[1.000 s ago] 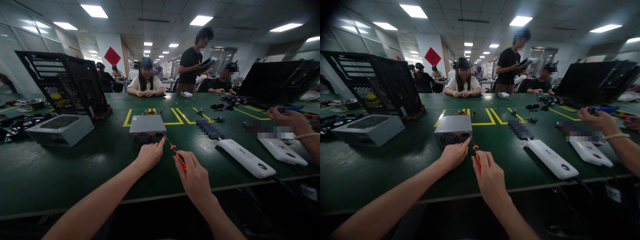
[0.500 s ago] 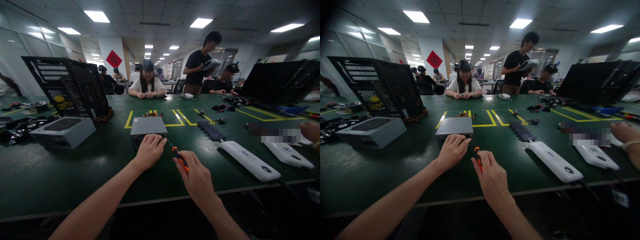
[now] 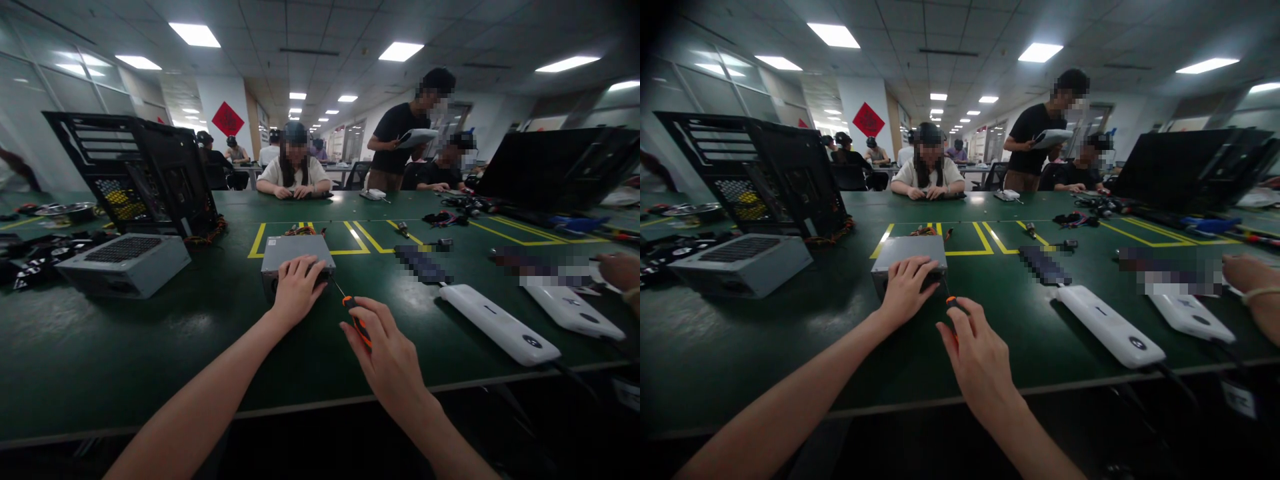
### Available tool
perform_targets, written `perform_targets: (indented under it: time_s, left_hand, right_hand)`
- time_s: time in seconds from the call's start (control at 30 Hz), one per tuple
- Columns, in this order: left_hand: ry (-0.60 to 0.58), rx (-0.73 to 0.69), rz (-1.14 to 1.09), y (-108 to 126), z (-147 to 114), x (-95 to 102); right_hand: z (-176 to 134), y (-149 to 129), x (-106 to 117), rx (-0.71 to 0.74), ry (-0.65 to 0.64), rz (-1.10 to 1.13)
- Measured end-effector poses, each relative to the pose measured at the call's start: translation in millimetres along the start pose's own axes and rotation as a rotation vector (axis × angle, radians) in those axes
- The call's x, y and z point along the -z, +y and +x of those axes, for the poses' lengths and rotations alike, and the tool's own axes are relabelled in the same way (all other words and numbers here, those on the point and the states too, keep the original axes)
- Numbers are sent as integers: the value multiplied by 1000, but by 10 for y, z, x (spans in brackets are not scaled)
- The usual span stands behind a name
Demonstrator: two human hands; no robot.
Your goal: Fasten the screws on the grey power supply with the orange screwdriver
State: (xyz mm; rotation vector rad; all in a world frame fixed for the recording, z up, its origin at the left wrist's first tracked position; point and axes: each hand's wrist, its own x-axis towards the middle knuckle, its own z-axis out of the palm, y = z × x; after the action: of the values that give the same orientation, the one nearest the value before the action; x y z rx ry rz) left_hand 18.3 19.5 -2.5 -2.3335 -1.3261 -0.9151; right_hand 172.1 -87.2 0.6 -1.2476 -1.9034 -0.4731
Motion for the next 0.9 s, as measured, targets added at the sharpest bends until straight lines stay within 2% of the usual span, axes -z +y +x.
perform_targets:
  time_s: [0.13, 0.27, 0.37, 0.5, 0.73, 0.9]
  left_hand:
    - [43, 67, -16, 53, 25, -28]
    - [80, 132, -15, 101, 52, -56]
    - [89, 161, -10, 124, 67, -67]
    - [94, 166, -11, 130, 72, -71]
    - [90, 158, -7, 129, 65, -73]
    - [88, 160, -5, 120, 62, -79]
  right_hand:
    - [-22, -26, -24, 61, -17, 18]
    - [-20, 2, -39, 19, 55, -13]
    - [-24, -1, -33, 7, 19, 18]
    - [-46, -31, -34, 49, -33, 75]
    - [-25, -3, -25, -27, 37, 28]
    - [-34, -24, -47, 59, 3, 73]
